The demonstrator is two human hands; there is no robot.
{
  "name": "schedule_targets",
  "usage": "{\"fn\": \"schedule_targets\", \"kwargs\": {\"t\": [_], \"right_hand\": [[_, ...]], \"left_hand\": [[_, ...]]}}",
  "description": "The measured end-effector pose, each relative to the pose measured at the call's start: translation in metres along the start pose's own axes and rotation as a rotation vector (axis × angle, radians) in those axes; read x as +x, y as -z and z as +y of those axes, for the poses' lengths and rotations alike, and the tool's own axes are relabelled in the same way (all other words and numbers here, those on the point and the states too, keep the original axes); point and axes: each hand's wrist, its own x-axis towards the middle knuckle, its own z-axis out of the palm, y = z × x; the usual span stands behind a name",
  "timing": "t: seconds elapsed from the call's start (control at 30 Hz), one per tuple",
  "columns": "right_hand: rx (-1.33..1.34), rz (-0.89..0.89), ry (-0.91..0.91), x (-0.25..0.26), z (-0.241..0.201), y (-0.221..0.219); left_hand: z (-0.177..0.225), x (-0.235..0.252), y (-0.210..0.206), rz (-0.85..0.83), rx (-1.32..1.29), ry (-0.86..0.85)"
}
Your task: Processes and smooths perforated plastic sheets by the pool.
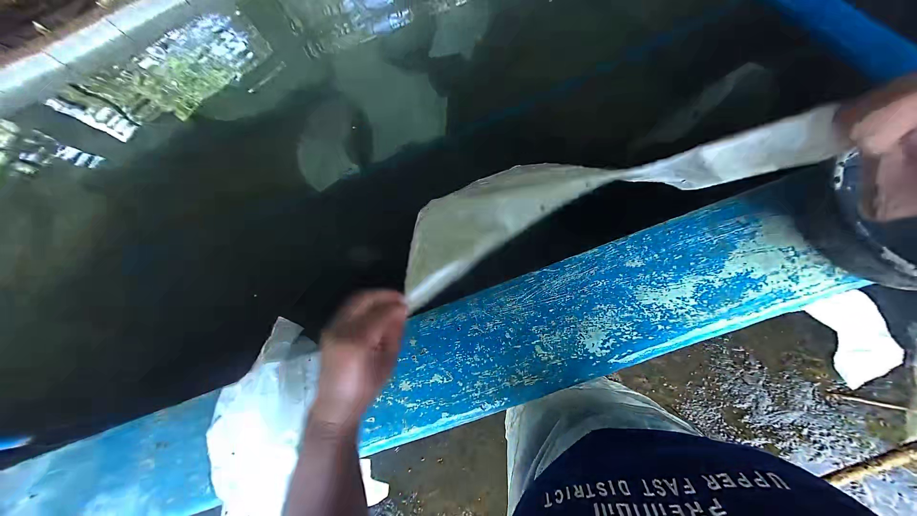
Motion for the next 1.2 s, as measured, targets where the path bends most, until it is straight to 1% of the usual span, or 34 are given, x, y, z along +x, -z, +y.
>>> {"fn": "schedule_targets", "kwargs": {"t": [0.07,0.1,0.17,0.2,0.23,0.27,0.3,0.33,0.37,0.4,0.43,0.5,0.53,0.57,0.6,0.63,0.67,0.7,0.73,0.77,0.8,0.83,0.87,0.93,1.0,1.07,1.1,1.13,1.17,1.2], "right_hand": [[-0.052,-0.094,-0.091,-0.049,0.02,-0.004],[-0.122,-0.16,-0.183,-0.069,0.022,-0.006],[-0.387,-0.332,-0.41,-0.104,0.027,-0.003],[-0.525,-0.431,-0.429,-0.118,0.037,0.002],[-0.616,-0.511,-0.38,-0.129,0.048,0.007],[-0.642,-0.559,-0.326,-0.132,0.043,0.004],[-0.614,-0.57,-0.29,-0.126,0.02,-0.009],[-0.553,-0.553,-0.292,-0.114,-0.019,-0.036],[-0.464,-0.516,-0.298,-0.102,-0.059,-0.071],[-0.37,-0.47,-0.258,-0.094,-0.092,-0.112],[-0.313,-0.409,-0.113,-0.092,-0.11,-0.159],[-0.228,-0.335,0.25,-0.102,-0.122,-0.262],[-0.196,-0.354,0.359,-0.111,-0.129,-0.311],[-0.192,-0.444,0.38,-0.12,-0.14,-0.35],[-0.17,-0.605,0.297,-0.125,-0.148,-0.376],[-0.138,-0.749,0.207,-0.125,-0.149,-0.387],[-0.136,-0.784,0.169,-0.124,-0.14,-0.387],[-0.178,-0.717,0.183,-0.123,-0.121,-0.378],[-0.27,-0.583,0.22,-0.119,-0.093,-0.36],[-0.365,-0.484,0.189,-0.108,-0.064,-0.331],[-0.46,-0.377,0.116,-0.098,-0.039,-0.295],[-0.546,-0.28,-0.01,-0.088,-0.017,-0.255],[-0.616,-0.217,-0.182,-0.08,0.001,-0.214],[-0.72,-0.086,-0.485,-0.077,0.029,-0.145],[-0.772,0.073,-0.685,-0.084,0.043,-0.107],[-0.792,0.171,-0.835,-0.085,0.036,-0.101],[-0.79,0.195,-0.861,-0.082,0.027,-0.107],[-0.776,0.193,-0.848,-0.076,0.013,-0.119],[-0.753,0.155,-0.788,-0.069,-0.004,-0.14],[-0.734,0.074,-0.68,-0.064,-0.024,-0.168]], "left_hand": [[0.013,-0.053,-0.058,-0.045,0.013,0.019],[0.021,-0.079,-0.083,-0.074,-0.008,0.035],[0.037,-0.123,-0.124,-0.1,-0.066,0.079],[0.045,-0.14,-0.137,-0.115,-0.087,0.126],[0.053,-0.153,-0.145,-0.136,-0.122,0.203],[0.061,-0.162,-0.149,-0.142,-0.174,0.303],[0.068,-0.165,-0.152,-0.121,-0.246,0.424],[0.074,-0.163,-0.152,-0.082,-0.316,0.555],[0.08,-0.156,-0.152,-0.048,-0.363,0.682],[0.084,-0.148,-0.153,-0.032,-0.372,0.774],[0.086,-0.14,-0.154,-0.04,-0.355,0.838],[0.084,-0.126,-0.155,-0.137,-0.262,0.892],[0.083,-0.123,-0.157,-0.176,-0.216,0.886],[0.081,-0.122,-0.159,-0.191,-0.188,0.867],[0.079,-0.12,-0.161,-0.201,-0.172,0.849],[0.079,-0.118,-0.161,-0.216,-0.158,0.834],[0.079,-0.115,-0.159,-0.259,-0.142,0.829],[0.079,-0.113,-0.155,-0.322,-0.131,0.84],[0.08,-0.111,-0.153,-0.372,-0.125,0.848],[0.079,-0.11,-0.151,-0.406,-0.129,0.845],[0.077,-0.111,-0.149,-0.427,-0.139,0.824],[0.074,-0.111,-0.146,-0.446,-0.156,0.799],[0.07,-0.111,-0.144,-0.456,-0.174,0.771],[0.064,-0.112,-0.141,-0.477,-0.208,0.734],[0.058,-0.114,-0.137,-0.492,-0.253,0.701],[0.053,-0.116,-0.133,-0.516,-0.305,0.667],[0.051,-0.117,-0.131,-0.524,-0.331,0.643],[0.048,-0.117,-0.129,-0.534,-0.353,0.62],[0.046,-0.116,-0.127,-0.551,-0.368,0.611],[0.045,-0.116,-0.126,-0.556,-0.374,0.611]]}}
